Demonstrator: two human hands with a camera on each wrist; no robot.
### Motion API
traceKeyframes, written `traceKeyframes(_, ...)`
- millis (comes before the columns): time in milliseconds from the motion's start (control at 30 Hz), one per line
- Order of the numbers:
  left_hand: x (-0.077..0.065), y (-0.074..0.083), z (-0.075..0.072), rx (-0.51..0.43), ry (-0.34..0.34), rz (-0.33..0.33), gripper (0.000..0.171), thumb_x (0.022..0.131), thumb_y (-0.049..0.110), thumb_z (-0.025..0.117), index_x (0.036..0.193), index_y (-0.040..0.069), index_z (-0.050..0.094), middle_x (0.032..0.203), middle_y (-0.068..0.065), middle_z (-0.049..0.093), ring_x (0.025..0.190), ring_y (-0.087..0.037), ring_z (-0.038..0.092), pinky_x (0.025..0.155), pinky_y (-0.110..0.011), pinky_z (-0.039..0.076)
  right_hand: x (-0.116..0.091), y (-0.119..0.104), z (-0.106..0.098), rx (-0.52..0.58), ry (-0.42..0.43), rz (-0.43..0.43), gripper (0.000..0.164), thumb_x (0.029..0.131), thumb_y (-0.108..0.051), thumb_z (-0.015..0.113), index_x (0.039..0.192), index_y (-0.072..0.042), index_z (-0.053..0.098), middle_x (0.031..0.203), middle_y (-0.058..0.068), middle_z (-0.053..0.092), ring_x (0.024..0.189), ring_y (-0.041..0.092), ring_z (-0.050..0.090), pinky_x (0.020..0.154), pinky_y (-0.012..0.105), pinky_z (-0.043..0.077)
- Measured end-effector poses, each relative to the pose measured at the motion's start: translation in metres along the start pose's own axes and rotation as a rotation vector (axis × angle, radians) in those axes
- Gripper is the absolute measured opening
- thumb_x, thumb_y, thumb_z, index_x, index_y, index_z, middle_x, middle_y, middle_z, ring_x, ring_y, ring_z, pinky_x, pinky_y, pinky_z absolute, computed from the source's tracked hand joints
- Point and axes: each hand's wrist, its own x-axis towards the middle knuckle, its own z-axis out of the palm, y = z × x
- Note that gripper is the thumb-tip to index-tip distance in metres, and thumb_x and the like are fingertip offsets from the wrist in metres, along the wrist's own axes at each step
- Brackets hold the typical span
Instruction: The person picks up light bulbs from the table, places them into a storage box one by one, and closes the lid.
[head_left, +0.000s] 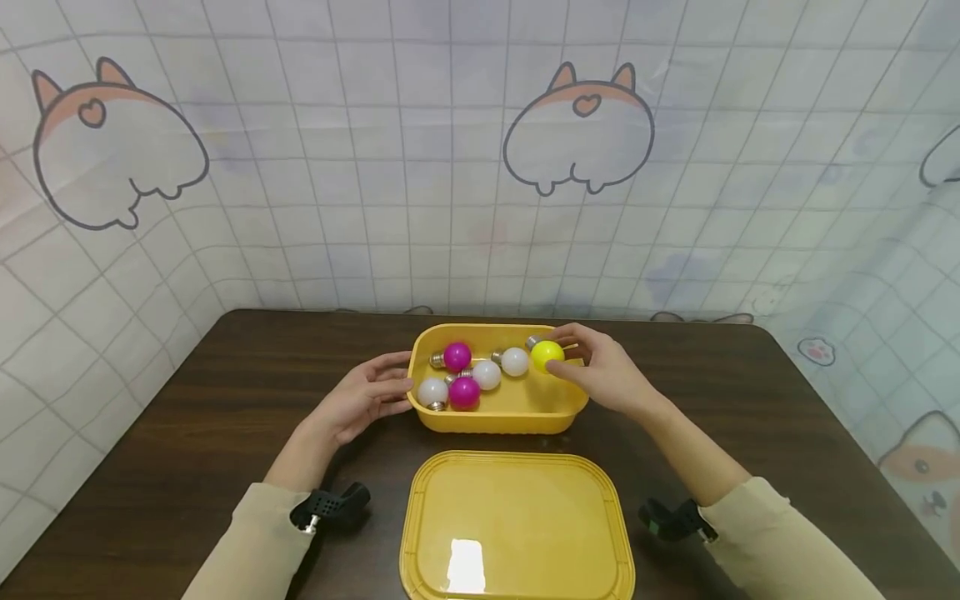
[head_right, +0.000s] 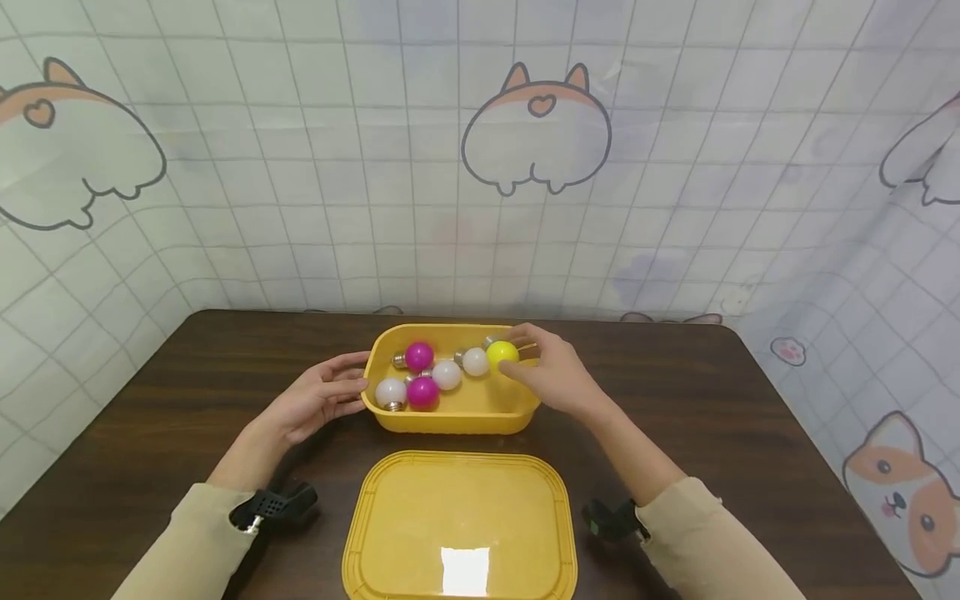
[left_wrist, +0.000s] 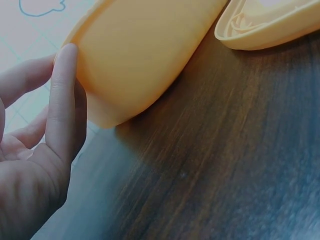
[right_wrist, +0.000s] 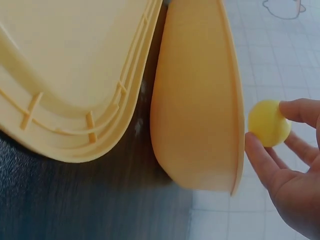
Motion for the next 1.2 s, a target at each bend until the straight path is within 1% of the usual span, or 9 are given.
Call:
traceKeyframes(167, -0.002, -0.004, -0.001, -0.002, -0.006, -0.005, 0.064, 0.103, 0.008, 0.063, 0.158, 0.002, 0.031, 0.145, -0.030, 0.047, 0.107, -0.021, 0.067, 0.093, -0.035, 0.058, 0.000, 0.000, 0.008, 0.015, -0.030, 0.006, 0.039, 0.097, -0.020, 0.073, 0.133, -0.008, 0.062, 0.133, 0.013, 0.060, 0.121, 0.035, 0.058, 0.096, 0.048, 0.055)
traceKeyframes(367, -0.003, -0.006, 0.000, -0.009, 0.001, -0.006, 0.065, 0.103, 0.008, 0.064, 0.158, 0.002, 0.031, 0.144, -0.030, 0.047, 0.106, -0.021, 0.067, 0.093, -0.034, 0.058, 0.000, 0.001, 0.014, 0.022, -0.053, -0.006, 0.038, 0.097, -0.018, 0.073, 0.132, -0.007, 0.063, 0.132, 0.012, 0.060, 0.120, 0.036, 0.058, 0.094, 0.045, 0.056)
traceKeyframes(567, -0.002, -0.004, 0.001, -0.008, 0.000, -0.003, 0.064, 0.103, 0.008, 0.063, 0.158, 0.002, 0.030, 0.144, -0.030, 0.047, 0.106, -0.021, 0.068, 0.093, -0.034, 0.058, 0.001, -0.001, 0.018, 0.033, -0.072, -0.014, 0.039, 0.097, -0.016, 0.072, 0.133, -0.005, 0.061, 0.134, 0.012, 0.059, 0.120, 0.035, 0.059, 0.092, 0.042, 0.057)
traceKeyframes(833, -0.002, 0.001, 0.000, 0.006, 0.007, -0.002, 0.064, 0.102, 0.007, 0.063, 0.157, 0.002, 0.031, 0.143, -0.029, 0.049, 0.106, -0.021, 0.067, 0.093, -0.035, 0.058, 0.005, -0.006, 0.024, 0.030, -0.087, -0.036, 0.036, 0.096, -0.012, 0.071, 0.131, -0.005, 0.061, 0.133, 0.012, 0.058, 0.119, 0.036, 0.059, 0.094, 0.044, 0.057)
traceKeyframes(967, -0.002, 0.002, 0.000, 0.008, 0.011, 0.002, 0.064, 0.102, 0.008, 0.063, 0.157, 0.002, 0.031, 0.143, -0.029, 0.049, 0.105, -0.020, 0.067, 0.093, -0.034, 0.058, 0.007, -0.005, 0.025, 0.022, -0.106, -0.052, 0.035, 0.096, -0.011, 0.070, 0.130, -0.005, 0.063, 0.134, 0.011, 0.058, 0.119, 0.035, 0.059, 0.094, 0.042, 0.057)
traceKeyframes(1200, -0.001, 0.000, 0.001, 0.008, 0.004, 0.003, 0.065, 0.102, 0.009, 0.064, 0.158, 0.001, 0.030, 0.143, -0.030, 0.048, 0.105, -0.020, 0.067, 0.093, -0.034, 0.058, 0.008, -0.004, 0.027, 0.017, -0.129, -0.049, 0.034, 0.096, -0.009, 0.068, 0.130, -0.005, 0.063, 0.133, 0.010, 0.059, 0.119, 0.034, 0.060, 0.095, 0.041, 0.057)
